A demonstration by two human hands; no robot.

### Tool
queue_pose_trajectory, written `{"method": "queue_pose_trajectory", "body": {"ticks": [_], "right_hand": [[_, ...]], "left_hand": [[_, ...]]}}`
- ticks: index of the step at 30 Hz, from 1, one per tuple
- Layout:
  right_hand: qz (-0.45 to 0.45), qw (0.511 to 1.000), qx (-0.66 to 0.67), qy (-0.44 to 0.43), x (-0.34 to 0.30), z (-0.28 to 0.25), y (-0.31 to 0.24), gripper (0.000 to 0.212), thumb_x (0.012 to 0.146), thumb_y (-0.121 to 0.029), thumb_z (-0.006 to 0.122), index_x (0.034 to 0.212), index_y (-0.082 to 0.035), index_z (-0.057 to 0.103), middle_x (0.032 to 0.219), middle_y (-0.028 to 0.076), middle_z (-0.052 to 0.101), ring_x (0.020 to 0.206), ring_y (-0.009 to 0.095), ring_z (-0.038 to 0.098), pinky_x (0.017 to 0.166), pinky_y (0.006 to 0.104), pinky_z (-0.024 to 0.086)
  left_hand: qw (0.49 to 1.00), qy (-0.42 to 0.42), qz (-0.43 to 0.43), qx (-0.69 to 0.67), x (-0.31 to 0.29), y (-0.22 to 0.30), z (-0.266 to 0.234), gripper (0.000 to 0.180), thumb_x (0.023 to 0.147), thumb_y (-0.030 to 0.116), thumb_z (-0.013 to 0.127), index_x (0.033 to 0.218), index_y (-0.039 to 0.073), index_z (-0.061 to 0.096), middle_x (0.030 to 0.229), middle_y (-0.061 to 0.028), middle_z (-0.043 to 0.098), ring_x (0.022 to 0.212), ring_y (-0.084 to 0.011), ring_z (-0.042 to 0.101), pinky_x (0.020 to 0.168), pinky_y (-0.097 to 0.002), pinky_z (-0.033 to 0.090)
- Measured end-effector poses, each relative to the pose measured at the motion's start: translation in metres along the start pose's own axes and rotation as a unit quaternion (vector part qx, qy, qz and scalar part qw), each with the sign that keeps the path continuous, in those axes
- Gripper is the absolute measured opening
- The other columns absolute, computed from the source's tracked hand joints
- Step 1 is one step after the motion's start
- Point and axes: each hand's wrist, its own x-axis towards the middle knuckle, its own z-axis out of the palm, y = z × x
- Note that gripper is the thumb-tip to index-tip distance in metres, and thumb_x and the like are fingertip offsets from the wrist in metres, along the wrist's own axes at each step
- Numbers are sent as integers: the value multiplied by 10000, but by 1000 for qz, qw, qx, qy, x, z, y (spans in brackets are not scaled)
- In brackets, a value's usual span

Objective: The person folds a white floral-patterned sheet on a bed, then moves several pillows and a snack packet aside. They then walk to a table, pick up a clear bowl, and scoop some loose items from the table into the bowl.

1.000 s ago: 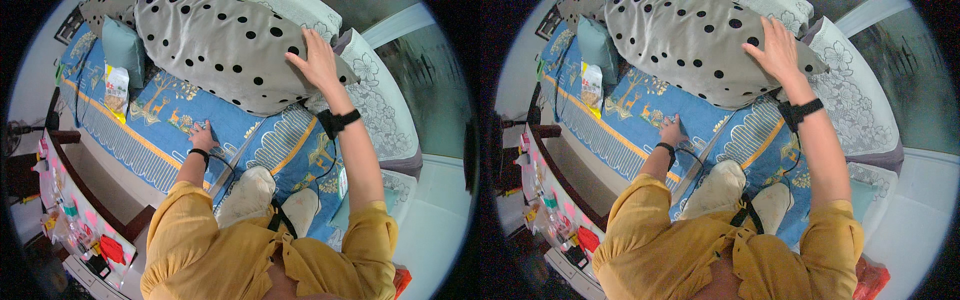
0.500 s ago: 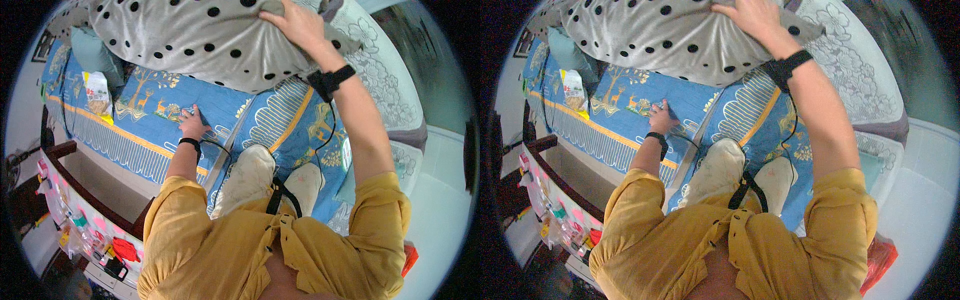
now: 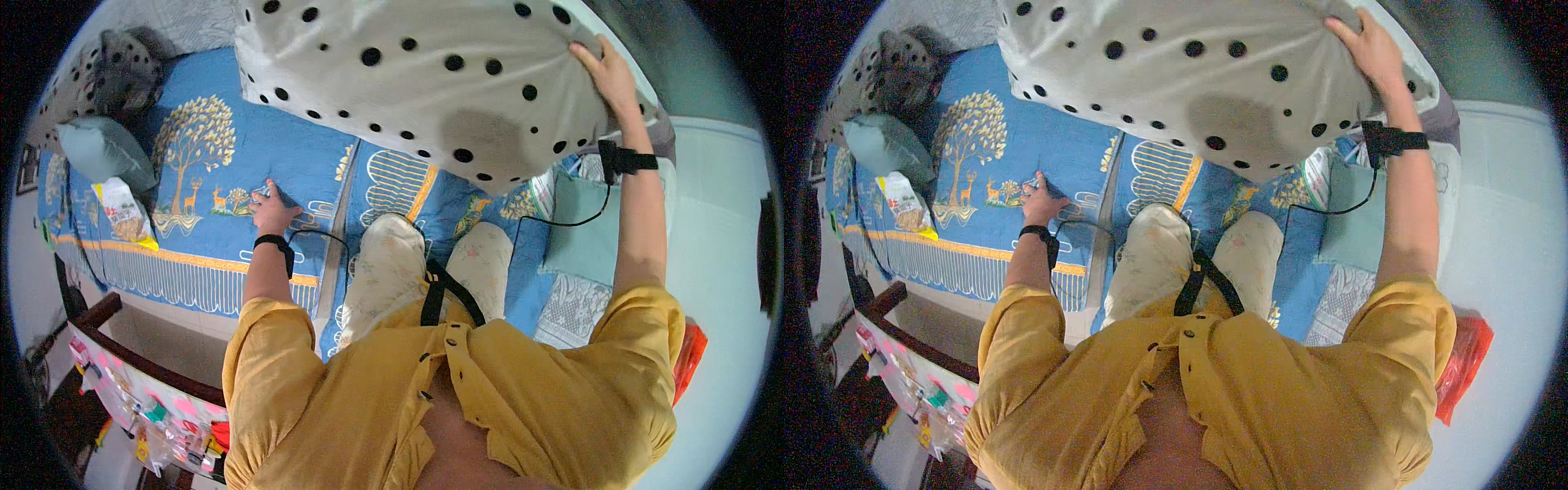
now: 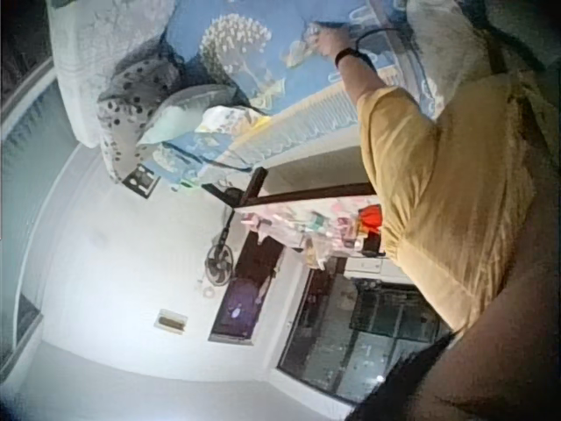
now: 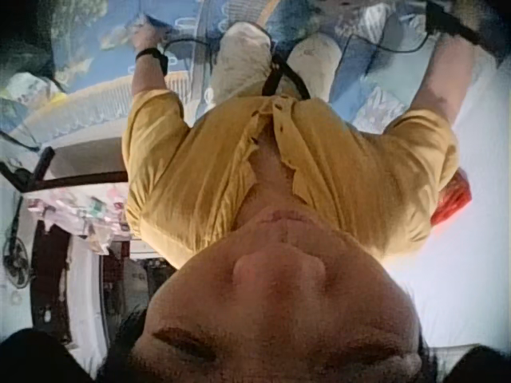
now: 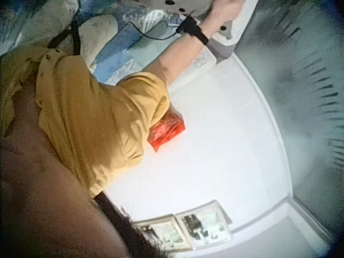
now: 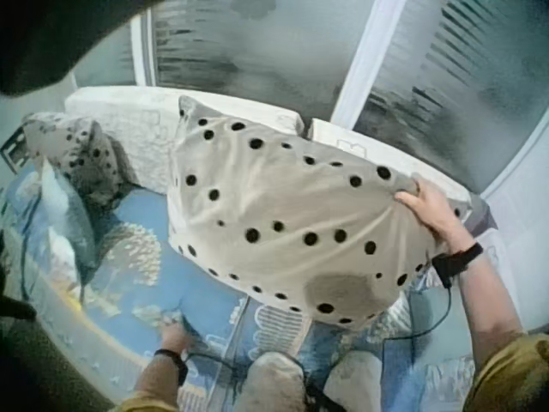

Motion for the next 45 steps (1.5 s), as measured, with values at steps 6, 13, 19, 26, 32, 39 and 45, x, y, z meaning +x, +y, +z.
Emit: {"method": "queue_pose_trajectory", "body": {"ticks": [6,13,19,26,32,39,45], "right_hand": [[25,998,-1,-51,-65,65,42,714,900,-620,622,1306,-34,580,1147,231,682,1094,430,629,936,495,493],[18,998,-19,-51,-55,3,69,622,918,-536,649,1316,-60,603,1196,228,675,1090,407,639,907,442,497],[111,981,-46,-152,-83,2,138,696,910,-557,648,1354,-25,579,1229,238,661,1140,388,628,957,443,479],[29,997,-35,-62,-100,32,118,509,943,-312,655,1345,-12,565,1311,221,609,1217,396,565,1026,450,444],[-57,993,24,96,-102,17,-8,371,945,-121,584,1303,-21,598,1295,174,621,1189,341,586,1047,418,431],[-188,951,246,-14,-171,72,-174,264,850,-54,649,1114,-75,647,1171,120,642,1109,317,599,954,445,455],[-164,907,365,-129,-240,93,-221,238,881,-94,665,1115,-54,646,1152,127,643,1063,344,595,943,437,470]], "left_hand": [[1000,-1,-21,3,-3,4,-5,1227,694,504,873,1618,261,103,1623,-303,146,1445,-542,252,1054,-598,437],[998,16,-37,-40,-2,2,4,1247,674,474,902,1611,310,96,1636,-249,145,1463,-519,218,1039,-662,417],[999,11,-45,-21,1,5,3,1249,678,506,894,1613,287,96,1631,-263,147,1453,-516,239,1003,-673,444],[999,-4,-48,-4,-5,10,-4,1266,692,517,880,1618,275,51,1628,-278,150,1459,-526,230,1023,-665,437],[997,56,-57,-9,-17,15,3,1179,737,471,859,1610,253,97,1623,-270,165,1452,-490,264,1014,-673,427],[954,258,108,-104,-113,26,74,477,773,270,780,1158,94,558,1156,-142,559,1109,-375,538,870,-516,505],[972,218,28,-85,-177,6,140,380,763,214,738,1082,109,560,1089,-102,571,1068,-349,575,817,-527,523]]}}
